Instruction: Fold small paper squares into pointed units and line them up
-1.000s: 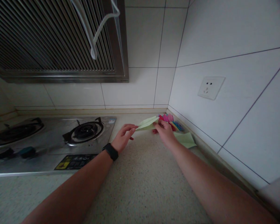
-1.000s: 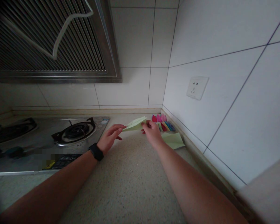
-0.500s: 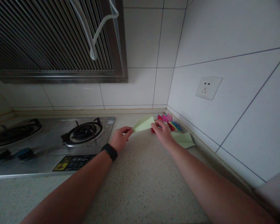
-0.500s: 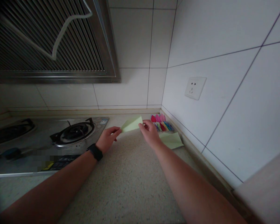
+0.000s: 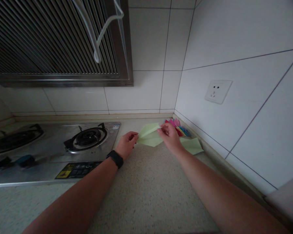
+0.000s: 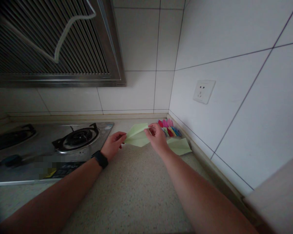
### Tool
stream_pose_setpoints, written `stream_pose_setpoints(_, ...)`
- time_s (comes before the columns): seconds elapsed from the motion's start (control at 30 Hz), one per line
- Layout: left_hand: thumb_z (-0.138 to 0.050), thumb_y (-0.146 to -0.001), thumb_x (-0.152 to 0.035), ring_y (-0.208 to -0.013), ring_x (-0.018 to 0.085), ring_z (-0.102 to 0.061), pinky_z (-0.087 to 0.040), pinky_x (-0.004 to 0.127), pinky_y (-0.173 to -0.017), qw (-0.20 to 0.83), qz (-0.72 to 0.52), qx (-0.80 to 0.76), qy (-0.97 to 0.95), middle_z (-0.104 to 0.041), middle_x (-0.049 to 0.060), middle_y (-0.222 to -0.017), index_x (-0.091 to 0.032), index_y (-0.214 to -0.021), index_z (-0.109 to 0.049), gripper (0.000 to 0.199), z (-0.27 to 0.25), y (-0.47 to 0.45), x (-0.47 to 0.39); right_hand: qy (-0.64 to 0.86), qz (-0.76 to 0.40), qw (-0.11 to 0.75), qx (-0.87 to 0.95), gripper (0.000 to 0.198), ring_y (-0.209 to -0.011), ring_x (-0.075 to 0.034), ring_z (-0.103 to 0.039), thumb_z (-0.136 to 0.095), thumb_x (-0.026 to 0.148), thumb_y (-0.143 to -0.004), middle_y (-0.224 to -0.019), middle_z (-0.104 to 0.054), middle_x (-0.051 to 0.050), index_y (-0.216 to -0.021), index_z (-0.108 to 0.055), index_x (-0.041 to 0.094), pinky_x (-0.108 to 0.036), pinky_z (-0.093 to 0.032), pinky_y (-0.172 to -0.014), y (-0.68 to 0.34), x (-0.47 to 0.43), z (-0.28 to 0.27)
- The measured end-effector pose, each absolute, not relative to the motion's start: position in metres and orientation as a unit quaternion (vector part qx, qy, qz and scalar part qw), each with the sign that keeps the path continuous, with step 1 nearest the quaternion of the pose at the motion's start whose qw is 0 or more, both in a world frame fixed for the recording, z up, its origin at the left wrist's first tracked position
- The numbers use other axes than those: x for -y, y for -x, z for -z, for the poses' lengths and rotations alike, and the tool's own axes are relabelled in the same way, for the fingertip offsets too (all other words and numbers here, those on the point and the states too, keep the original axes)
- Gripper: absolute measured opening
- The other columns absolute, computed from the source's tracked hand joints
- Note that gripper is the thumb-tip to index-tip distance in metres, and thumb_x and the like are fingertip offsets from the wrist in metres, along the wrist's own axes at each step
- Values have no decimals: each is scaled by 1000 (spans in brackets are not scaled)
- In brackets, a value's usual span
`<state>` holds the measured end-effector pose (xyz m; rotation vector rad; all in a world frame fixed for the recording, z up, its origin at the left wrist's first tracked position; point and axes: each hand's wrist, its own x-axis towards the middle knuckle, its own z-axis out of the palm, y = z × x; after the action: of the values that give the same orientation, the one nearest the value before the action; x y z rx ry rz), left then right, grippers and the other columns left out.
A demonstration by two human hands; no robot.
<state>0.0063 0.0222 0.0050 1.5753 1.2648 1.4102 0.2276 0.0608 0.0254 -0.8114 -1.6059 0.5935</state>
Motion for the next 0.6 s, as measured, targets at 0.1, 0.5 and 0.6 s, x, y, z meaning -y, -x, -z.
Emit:
stream_pose_setpoints(0.1,-58,-81,-42,-57,11,-52,-38,19,-42,345,-543,-484,-594,-57,1,-69,-16,-95,-62,30,-5,-8,-23,349,-250,565,705,30,-64,-15,-56,-61,42,-83,-73,-61,0,-104,-59,22,-27,-43,-59,-228,-62,-26)
stream_pose_setpoints(0.5,-51,-85,-44,-57,11,-53,-36,18,-43,378,-515,-470,-609,-63,4,-74,-17,-104,-58,33,-3,-10,-18,386,-185,555,713,24,-84,-18,-64,-59,40,-83,-90,-71,-4,-94,-68,21,-31,-47,-78,-267,-68,-63)
stream_pose_setpoints(0.6,-51,-85,-43,-55,10,-52,-35,19,-45,374,-489,-469,-634,-62,3,-72,-17,-102,-59,32,-3,-11,-16,417,-165,513,732,22,-79,-18,-64,-59,37,-83,-89,-72,-4,-94,-68,21,-30,-47,-73,-294,-63,-75)
